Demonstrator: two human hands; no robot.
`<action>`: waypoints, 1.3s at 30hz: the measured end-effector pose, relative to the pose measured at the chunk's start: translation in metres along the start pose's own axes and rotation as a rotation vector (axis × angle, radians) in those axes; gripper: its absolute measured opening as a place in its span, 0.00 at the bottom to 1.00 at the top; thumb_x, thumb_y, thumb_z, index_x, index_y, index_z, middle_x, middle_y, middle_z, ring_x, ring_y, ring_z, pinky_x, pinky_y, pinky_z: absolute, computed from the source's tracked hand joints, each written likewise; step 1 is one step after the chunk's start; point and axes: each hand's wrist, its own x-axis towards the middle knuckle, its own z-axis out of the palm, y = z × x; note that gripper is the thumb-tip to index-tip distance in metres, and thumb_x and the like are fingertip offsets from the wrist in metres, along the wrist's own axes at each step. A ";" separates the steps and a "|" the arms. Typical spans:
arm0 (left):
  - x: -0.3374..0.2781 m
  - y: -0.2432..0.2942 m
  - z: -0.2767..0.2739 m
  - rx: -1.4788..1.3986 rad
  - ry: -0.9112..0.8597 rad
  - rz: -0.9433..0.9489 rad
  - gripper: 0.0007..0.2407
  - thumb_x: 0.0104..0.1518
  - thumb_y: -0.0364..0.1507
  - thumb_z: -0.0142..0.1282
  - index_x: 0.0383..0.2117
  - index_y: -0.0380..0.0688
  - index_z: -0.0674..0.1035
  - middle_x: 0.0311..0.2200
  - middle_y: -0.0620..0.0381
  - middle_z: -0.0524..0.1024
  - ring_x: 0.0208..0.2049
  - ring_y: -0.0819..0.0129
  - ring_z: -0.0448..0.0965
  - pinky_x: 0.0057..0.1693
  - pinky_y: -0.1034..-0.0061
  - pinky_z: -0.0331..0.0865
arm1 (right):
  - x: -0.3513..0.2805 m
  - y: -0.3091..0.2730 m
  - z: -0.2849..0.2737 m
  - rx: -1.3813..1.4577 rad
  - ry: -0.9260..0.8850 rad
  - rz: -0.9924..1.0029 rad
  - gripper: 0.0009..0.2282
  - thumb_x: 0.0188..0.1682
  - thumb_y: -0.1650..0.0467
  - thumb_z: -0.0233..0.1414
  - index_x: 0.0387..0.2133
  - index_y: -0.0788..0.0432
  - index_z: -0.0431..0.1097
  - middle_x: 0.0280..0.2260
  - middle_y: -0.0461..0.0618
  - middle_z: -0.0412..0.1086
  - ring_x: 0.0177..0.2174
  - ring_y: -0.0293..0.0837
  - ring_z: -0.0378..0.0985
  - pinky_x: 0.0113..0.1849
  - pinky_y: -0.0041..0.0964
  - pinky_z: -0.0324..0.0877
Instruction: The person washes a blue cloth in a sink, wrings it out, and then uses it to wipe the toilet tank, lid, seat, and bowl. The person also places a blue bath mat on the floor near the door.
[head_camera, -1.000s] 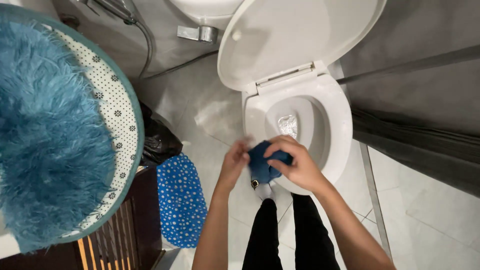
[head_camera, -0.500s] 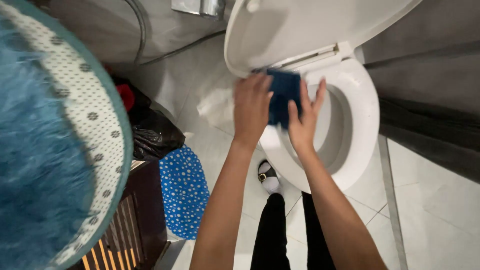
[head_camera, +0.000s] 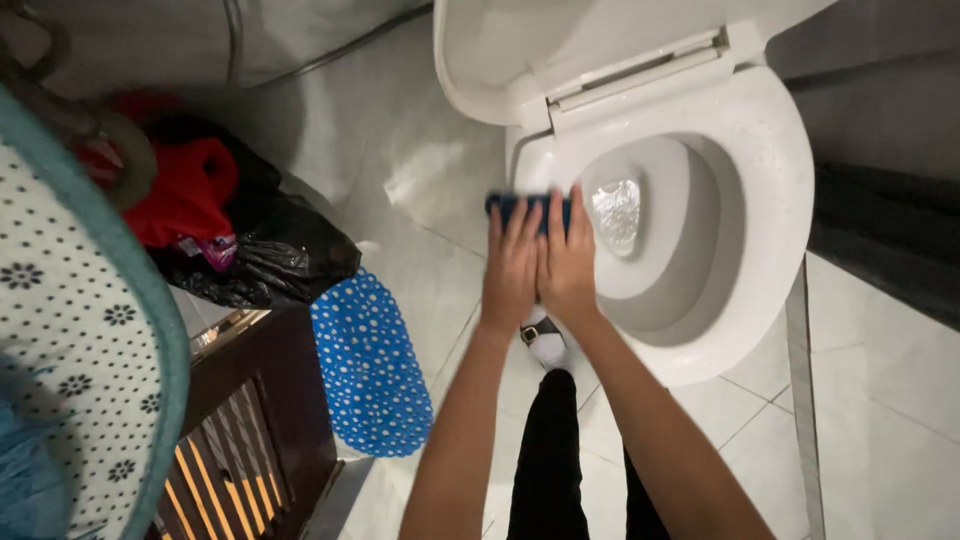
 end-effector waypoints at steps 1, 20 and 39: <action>-0.020 0.003 0.008 0.033 -0.019 -0.032 0.20 0.73 0.33 0.32 0.72 0.54 0.60 0.73 0.57 0.52 0.73 0.35 0.44 0.74 0.49 0.44 | -0.018 -0.002 -0.004 -0.133 -0.021 0.016 0.26 0.61 0.62 0.34 0.72 0.58 0.45 0.69 0.69 0.42 0.61 0.69 0.56 0.58 0.60 0.56; -0.201 0.157 0.143 0.420 -0.429 0.177 0.28 0.66 0.45 0.47 0.70 0.46 0.62 0.73 0.55 0.50 0.68 0.44 0.54 0.70 0.51 0.48 | -0.231 0.129 -0.185 -0.284 -0.263 0.032 0.15 0.36 0.69 0.60 0.39 0.50 0.78 0.44 0.56 0.65 0.45 0.57 0.68 0.50 0.51 0.65; -0.049 0.242 0.057 -0.207 -0.615 0.187 0.17 0.56 0.26 0.58 0.53 0.50 0.75 0.41 0.54 0.74 0.42 0.56 0.70 0.53 0.65 0.62 | -0.236 0.085 -0.279 0.190 0.066 0.740 0.10 0.31 0.77 0.56 0.27 0.61 0.66 0.14 0.43 0.61 0.16 0.37 0.57 0.21 0.30 0.56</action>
